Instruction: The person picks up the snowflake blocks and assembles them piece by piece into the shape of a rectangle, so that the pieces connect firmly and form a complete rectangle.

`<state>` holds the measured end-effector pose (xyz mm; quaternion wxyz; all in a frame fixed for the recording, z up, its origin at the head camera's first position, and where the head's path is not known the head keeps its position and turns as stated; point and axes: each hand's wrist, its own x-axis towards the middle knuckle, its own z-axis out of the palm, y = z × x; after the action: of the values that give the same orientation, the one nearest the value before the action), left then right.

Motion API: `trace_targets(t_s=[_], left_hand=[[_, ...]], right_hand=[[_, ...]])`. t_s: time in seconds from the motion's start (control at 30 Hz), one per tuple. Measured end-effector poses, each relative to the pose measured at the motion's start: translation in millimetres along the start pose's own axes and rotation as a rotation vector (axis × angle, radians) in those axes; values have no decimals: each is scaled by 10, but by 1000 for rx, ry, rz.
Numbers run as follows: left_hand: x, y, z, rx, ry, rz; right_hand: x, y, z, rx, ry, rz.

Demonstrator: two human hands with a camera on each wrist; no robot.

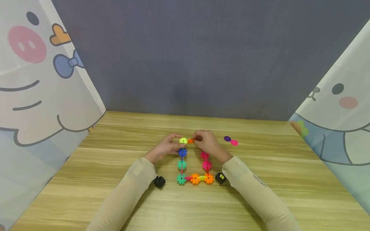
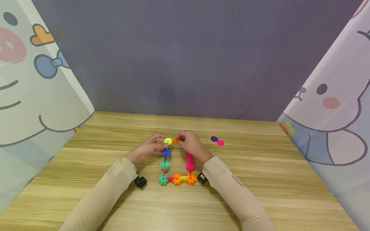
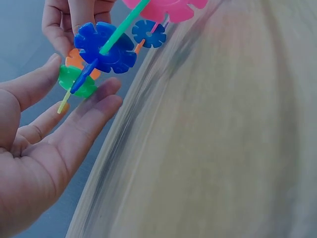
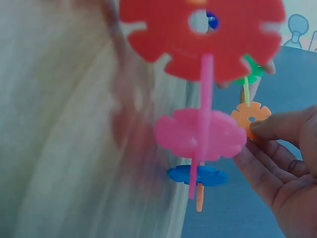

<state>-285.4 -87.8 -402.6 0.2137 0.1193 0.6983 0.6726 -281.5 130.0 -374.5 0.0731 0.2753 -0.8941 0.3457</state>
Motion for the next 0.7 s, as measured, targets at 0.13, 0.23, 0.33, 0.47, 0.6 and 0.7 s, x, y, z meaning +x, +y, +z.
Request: trace_targets(t_s=[0.13,0.23,0.33,0.47,0.6,0.7], left_hand=[[-11,-16,-17,4,-9,-2],[-13,-24,-25,6,-10,2],[-14,-20,-25,6,-10,5],[-14,-14,-17,1,-13,0],[-1,-22,-9,-3,-15,-4],[12,-28,-8,-1,-14,-4]], right_hand=[[0,-4,-20,36,0,17],[2,-15,-32,45,1,22],[6,-17,-29,32,-12,19],[13,-8,-2,38,-24,-2],[12,4,16,68,-15,-17],[7,11,19,76,-13,-12]])
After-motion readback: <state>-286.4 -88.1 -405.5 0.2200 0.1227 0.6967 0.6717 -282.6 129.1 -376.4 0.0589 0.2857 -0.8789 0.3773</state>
